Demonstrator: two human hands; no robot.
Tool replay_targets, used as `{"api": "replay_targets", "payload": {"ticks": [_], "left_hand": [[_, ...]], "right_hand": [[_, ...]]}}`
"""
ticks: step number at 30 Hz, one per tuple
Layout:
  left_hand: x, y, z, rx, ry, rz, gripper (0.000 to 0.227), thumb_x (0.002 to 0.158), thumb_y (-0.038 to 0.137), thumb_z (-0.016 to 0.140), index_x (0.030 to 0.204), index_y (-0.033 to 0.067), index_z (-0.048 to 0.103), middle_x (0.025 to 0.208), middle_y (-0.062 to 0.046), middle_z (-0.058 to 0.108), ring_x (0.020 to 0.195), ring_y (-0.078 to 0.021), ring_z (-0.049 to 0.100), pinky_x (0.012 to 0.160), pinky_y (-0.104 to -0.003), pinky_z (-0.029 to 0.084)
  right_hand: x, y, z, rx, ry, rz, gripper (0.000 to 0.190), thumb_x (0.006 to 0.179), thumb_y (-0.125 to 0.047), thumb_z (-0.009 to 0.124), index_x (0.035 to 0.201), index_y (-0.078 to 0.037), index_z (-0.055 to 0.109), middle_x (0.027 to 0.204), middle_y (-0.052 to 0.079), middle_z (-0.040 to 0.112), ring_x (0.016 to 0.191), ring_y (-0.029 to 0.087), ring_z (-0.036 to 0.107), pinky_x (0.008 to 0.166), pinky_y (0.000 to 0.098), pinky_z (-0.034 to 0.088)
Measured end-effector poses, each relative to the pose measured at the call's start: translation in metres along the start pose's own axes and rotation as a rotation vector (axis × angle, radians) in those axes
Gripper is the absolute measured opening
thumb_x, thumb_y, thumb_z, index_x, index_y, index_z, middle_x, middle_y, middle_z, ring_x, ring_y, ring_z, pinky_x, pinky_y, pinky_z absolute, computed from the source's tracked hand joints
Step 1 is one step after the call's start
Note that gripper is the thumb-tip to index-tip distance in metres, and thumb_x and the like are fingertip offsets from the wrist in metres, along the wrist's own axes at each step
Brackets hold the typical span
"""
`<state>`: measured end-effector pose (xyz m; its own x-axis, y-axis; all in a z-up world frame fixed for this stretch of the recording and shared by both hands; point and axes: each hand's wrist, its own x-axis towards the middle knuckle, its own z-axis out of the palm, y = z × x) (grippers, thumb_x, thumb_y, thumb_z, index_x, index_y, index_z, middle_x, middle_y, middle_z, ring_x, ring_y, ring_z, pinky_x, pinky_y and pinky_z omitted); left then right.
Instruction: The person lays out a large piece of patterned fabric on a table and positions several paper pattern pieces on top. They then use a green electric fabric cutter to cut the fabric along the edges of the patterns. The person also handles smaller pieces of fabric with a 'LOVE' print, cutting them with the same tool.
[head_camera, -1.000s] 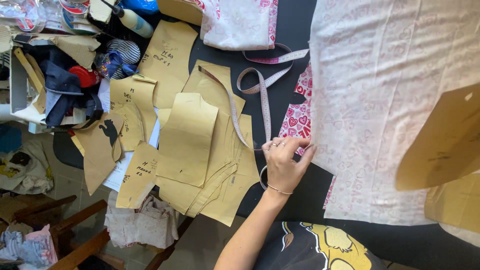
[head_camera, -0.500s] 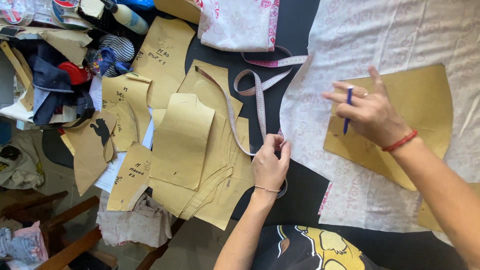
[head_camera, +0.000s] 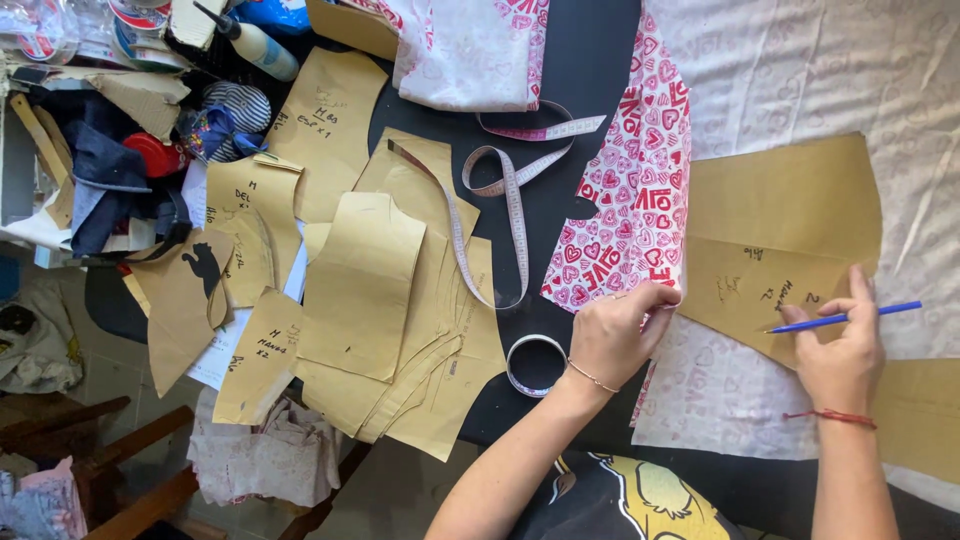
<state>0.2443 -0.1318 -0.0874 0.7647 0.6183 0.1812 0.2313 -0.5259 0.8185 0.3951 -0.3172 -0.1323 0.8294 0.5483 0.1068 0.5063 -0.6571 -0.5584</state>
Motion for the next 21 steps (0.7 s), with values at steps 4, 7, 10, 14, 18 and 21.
{"api": "replay_targets", "payload": {"ticks": [4,7,10,14,18,21], "left_hand": [[0.001,-0.001,-0.01,0.0,-0.004,-0.022,0.009,0.082,0.011,0.06,0.089,0.014,0.056,0.068,0.0,0.061,0.056,-0.016,0.06,0.044,-0.029,0.044],[-0.003,-0.005,-0.026,-0.038,0.048,-0.018,0.01,0.08,0.008,0.06,0.089,0.01,0.056,0.078,-0.002,0.064,0.066,-0.0159,0.063,0.052,-0.027,0.048],[-0.013,-0.017,-0.039,-0.159,0.175,-0.277,0.006,0.078,0.007,0.057,0.083,0.0103,0.057,0.076,0.0,0.062,0.063,-0.0128,0.062,0.058,-0.023,0.049],[-0.018,-0.029,-0.058,-0.169,0.23,-0.689,0.008,0.077,0.016,0.054,0.084,0.0135,0.057,0.072,0.001,0.067,0.063,-0.0093,0.064,0.057,-0.022,0.049],[-0.016,-0.034,-0.065,-0.093,0.134,-0.847,0.018,0.077,0.025,0.055,0.093,0.0181,0.055,0.076,0.004,0.069,0.068,-0.0096,0.065,0.062,-0.025,0.048],[-0.013,-0.03,-0.066,-0.077,0.102,-0.839,0.021,0.077,0.029,0.054,0.094,0.0176,0.055,0.082,0.003,0.069,0.072,-0.0113,0.066,0.064,-0.026,0.05]], "right_hand": [[-0.002,0.009,0.008,-0.027,0.024,-0.021,0.067,0.081,-0.005,0.07,0.138,0.008,0.036,0.087,0.01,0.049,0.105,0.032,0.051,0.087,0.0432,0.038],[-0.002,0.006,0.011,-0.046,0.005,-0.021,0.068,0.081,-0.006,0.068,0.138,0.01,0.034,0.085,0.011,0.05,0.115,0.034,0.047,0.09,0.044,0.037],[-0.002,-0.008,0.011,-0.078,-0.03,0.028,0.07,0.083,-0.012,0.066,0.139,0.008,0.03,0.086,0.008,0.05,0.129,0.033,0.035,0.092,0.0468,0.035],[-0.007,-0.033,0.009,-0.108,-0.127,0.066,0.05,0.077,-0.017,0.066,0.113,0.003,0.038,0.116,0.016,0.04,0.12,0.035,0.038,0.087,0.0454,0.037],[-0.018,-0.043,0.018,-0.032,-0.113,-0.084,0.028,0.073,-0.01,0.066,0.085,0.001,0.043,0.14,0.028,0.028,0.126,0.043,0.032,0.1,0.0411,0.029],[-0.019,-0.057,0.016,-0.03,-0.142,-0.014,0.028,0.076,-0.014,0.064,0.087,0.003,0.044,0.141,0.026,0.025,0.129,0.041,0.024,0.101,0.0449,0.027]]}}
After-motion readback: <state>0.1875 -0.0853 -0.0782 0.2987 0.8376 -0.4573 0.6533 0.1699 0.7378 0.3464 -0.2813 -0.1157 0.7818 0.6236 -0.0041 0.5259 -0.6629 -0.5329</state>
